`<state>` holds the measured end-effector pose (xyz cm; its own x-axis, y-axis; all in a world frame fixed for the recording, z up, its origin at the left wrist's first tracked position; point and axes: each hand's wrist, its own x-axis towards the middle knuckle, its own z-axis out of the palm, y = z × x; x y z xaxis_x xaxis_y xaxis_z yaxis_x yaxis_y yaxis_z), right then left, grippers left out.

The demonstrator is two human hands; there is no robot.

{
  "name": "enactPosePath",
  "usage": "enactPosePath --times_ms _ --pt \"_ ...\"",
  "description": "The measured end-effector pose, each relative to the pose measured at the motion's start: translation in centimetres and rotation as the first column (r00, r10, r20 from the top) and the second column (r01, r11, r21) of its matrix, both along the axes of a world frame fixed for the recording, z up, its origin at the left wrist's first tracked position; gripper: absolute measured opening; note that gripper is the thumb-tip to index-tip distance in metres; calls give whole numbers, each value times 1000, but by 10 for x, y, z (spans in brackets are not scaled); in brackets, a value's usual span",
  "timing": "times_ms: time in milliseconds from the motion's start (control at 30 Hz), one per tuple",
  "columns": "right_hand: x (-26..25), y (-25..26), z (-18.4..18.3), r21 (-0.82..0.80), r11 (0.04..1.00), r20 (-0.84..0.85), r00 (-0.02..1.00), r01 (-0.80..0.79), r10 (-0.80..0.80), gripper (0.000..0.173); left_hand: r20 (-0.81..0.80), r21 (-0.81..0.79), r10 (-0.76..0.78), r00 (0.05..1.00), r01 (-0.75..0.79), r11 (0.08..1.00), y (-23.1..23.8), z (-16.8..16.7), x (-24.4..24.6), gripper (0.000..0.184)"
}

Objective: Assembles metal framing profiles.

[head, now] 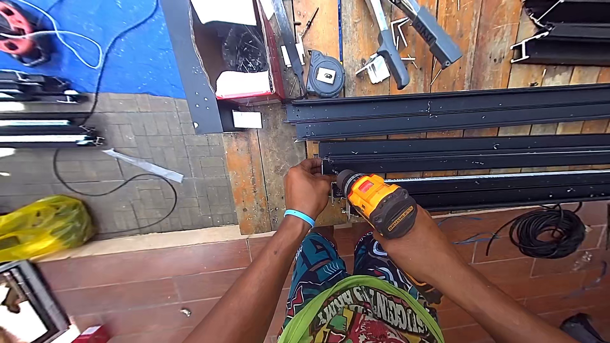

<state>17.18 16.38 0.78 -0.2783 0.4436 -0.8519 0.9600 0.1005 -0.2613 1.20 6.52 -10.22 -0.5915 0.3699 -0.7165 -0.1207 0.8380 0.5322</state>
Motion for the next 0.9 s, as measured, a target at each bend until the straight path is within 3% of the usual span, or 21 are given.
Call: enactPosePath --times_ms 167,300,400,567,700,900 --pt "-1 3 0 -13 1000 29 1000 11 -10 25 -54 14 -46 997 47 999 -3 1 4 32" --pt "0 -1 2 18 999 2 1000 -31 31 27 -102 142 -159 982 173 975 -19 -8 4 43" --pt "4 -2 1 34 999 -13 1000 -21 21 29 -283 287 -317 905 395 873 -44 -26 1 52" --pt "1 -3 2 8 999 30 998 51 -51 24 -547 350 -381 746 617 705 -53 -51 -13 35" --pt "-4 -6 5 36 999 35 999 -9 8 26 -589 353 -405 699 673 650 -51 -57 -19 36" --pt "-9 -14 8 83 986 81 988 -141 134 33 -591 371 -366 719 646 668 -51 -62 -15 33"
